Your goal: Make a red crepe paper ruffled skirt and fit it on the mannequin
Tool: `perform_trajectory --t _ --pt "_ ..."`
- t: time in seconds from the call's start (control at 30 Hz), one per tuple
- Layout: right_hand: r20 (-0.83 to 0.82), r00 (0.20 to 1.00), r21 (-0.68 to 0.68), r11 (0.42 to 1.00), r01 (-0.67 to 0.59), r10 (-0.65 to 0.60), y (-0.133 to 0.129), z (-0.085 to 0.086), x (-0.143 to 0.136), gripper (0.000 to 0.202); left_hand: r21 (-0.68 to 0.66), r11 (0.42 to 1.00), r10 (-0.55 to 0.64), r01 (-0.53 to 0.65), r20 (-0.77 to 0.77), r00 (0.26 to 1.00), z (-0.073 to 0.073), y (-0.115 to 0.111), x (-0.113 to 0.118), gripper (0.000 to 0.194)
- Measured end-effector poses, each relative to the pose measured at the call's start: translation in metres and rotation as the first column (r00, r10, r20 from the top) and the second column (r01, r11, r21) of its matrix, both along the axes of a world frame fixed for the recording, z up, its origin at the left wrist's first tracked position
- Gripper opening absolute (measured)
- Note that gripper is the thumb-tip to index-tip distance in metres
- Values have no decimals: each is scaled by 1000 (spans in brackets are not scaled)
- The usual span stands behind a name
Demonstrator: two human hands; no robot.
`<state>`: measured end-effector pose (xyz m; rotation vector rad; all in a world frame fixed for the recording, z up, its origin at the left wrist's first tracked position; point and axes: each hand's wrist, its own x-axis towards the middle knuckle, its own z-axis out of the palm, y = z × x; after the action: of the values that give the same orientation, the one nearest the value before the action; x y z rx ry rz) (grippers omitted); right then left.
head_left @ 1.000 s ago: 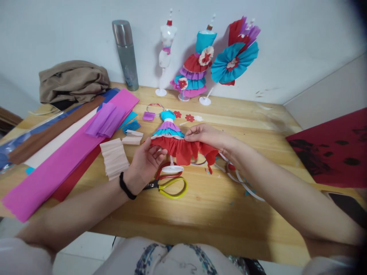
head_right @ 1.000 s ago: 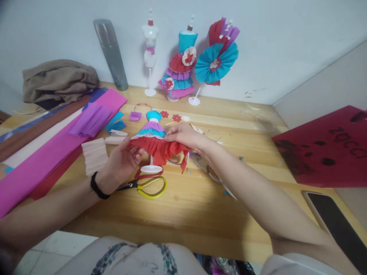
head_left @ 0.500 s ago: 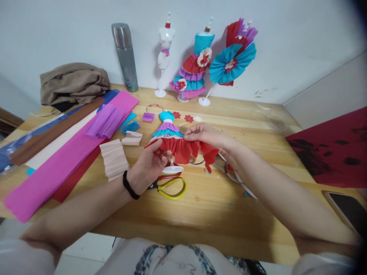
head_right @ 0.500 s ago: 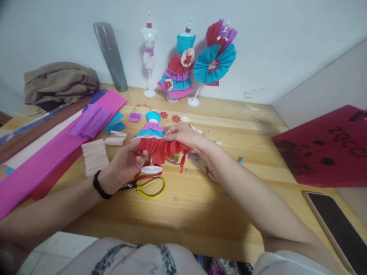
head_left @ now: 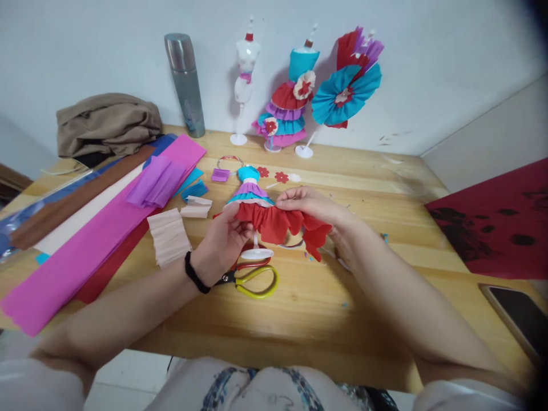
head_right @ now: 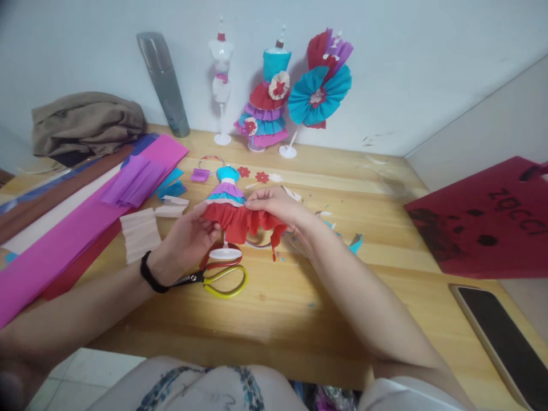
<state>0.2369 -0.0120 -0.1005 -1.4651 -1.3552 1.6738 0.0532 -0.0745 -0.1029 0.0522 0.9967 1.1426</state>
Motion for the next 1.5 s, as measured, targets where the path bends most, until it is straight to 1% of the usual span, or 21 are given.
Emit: perform_trajectory --t 0.13,0.3,0.37,0.43,0.53,0.6,0.67,0.8,0.93,1.03,1.13,1.2,1.3,1.37,1.5 --pt "9 1000 29 1000 -10 10 -1 -1 -1 20 -12 1000 -22 21 -34 999 2 2 1 26" --pt "12 1000 104 995 -6 5 -11 2 -7 24 -19 1000 -12 11 -30 999 -1 4 -1 25" --pt "17 999 113 992 -53 51 -14 4 -9 27 -18 1000 0 0 -24 1000 -2 4 -2 25" --pt "41 991 126 984 -129 125 -16 5 -9 34 -5 1000 0 0 -27 1000 -3 4 -2 24" --pt "47 981 136 972 -193 188 -16 5 -8 41 29 999 -35 36 -44 998 -3 4 -2 23" --pt "14 984 116 978 -176 176 -14 4 -8 37 44 998 -52 55 -58 997 -3 4 -2 25" --pt "-19 992 97 987 -125 127 -13 4 -8 33 55 997 -58 63 -76 995 -3 3 -2 26" --pt "-30 999 75 996 -39 41 -13 4 -8 28 56 997 -49 55 -102 994 -3 3 0 21" --pt "-59 998 56 998 -12 15 -14 7 -6 29 22 998 -51 54 -104 993 -3 3 2 22" --pt "-80 997 60 998 9 -4 -12 7 -1 30 -14 1000 -21 20 -88 996 -3 4 2 24" --pt "-91 994 49 997 57 -53 -10 5 3 28 -49 999 6 -9 -55 998 -2 5 3 24" --pt "-106 991 53 995 86 -80 -9 3 4 26 -48 999 10 -12 -35 999 0 4 4 24" --pt "-128 987 64 993 103 -94 -9 -1 3 20 -37 999 23 -24 -17 1000 2 4 6 24" --pt "-128 987 47 994 103 -96 -10 -3 2 19 -31 999 26 -26 -11 1000 2 4 8 25" --pt "-96 991 7 996 91 -90 -12 -5 1 20 -35 999 -16 15 -43 999 1 5 11 22"
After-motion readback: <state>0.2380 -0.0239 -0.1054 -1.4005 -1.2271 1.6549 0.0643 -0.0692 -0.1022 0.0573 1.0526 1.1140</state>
